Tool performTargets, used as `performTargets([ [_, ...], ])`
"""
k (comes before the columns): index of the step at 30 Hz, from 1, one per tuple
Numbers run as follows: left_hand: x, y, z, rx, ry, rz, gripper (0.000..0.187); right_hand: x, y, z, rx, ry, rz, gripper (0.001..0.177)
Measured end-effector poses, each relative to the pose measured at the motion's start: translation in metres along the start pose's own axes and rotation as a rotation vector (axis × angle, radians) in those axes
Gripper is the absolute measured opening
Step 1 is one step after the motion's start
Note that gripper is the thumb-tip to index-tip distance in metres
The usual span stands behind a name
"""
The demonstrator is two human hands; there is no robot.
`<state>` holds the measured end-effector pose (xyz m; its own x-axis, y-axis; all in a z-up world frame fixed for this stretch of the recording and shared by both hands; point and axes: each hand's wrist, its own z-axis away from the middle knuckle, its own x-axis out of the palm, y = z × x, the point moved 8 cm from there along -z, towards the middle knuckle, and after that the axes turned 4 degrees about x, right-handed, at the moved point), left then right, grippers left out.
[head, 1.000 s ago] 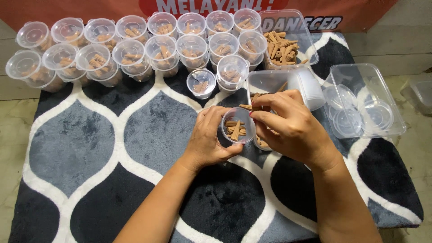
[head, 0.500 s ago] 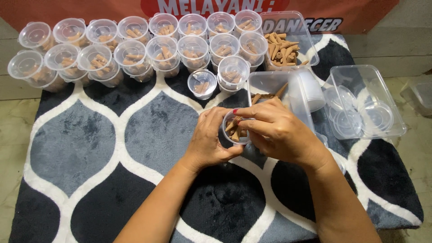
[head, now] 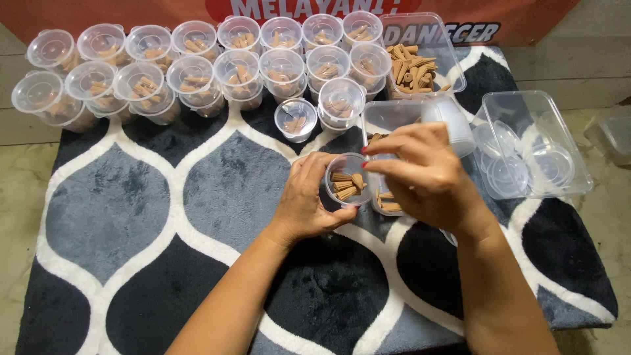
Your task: Packing incense cones into small plastic containers from a larger bin.
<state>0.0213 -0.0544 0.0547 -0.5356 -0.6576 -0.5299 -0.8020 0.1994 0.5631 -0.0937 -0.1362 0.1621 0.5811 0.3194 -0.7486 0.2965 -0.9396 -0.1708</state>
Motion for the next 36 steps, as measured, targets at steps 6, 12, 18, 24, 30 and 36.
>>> performTargets([
  [6,0.000,-0.004,0.002,0.007,0.005,0.016,0.068,-0.077,-0.010,0.051,0.491,0.248,0.275,0.024],
  [12,-0.004,-0.024,0.006,-0.221,0.147,0.406,0.065,-0.039,0.034,0.211,1.152,-0.277,0.676,0.040],
  [18,-0.014,-0.020,0.007,-0.257,0.251,0.492,0.062,-0.009,0.037,0.245,1.231,-0.215,0.711,0.055],
  [24,-0.028,-0.006,0.005,-0.050,0.206,0.137,0.069,-0.013,0.032,0.244,1.330,-0.205,0.509,0.059],
  [30,-0.027,-0.007,0.004,-0.068,0.196,0.094,0.064,-0.017,0.029,0.246,1.352,-0.141,0.444,0.041],
  [36,-0.027,-0.009,0.006,-0.048,0.230,0.053,0.066,-0.031,0.017,0.243,1.249,0.024,0.431,0.042],
])
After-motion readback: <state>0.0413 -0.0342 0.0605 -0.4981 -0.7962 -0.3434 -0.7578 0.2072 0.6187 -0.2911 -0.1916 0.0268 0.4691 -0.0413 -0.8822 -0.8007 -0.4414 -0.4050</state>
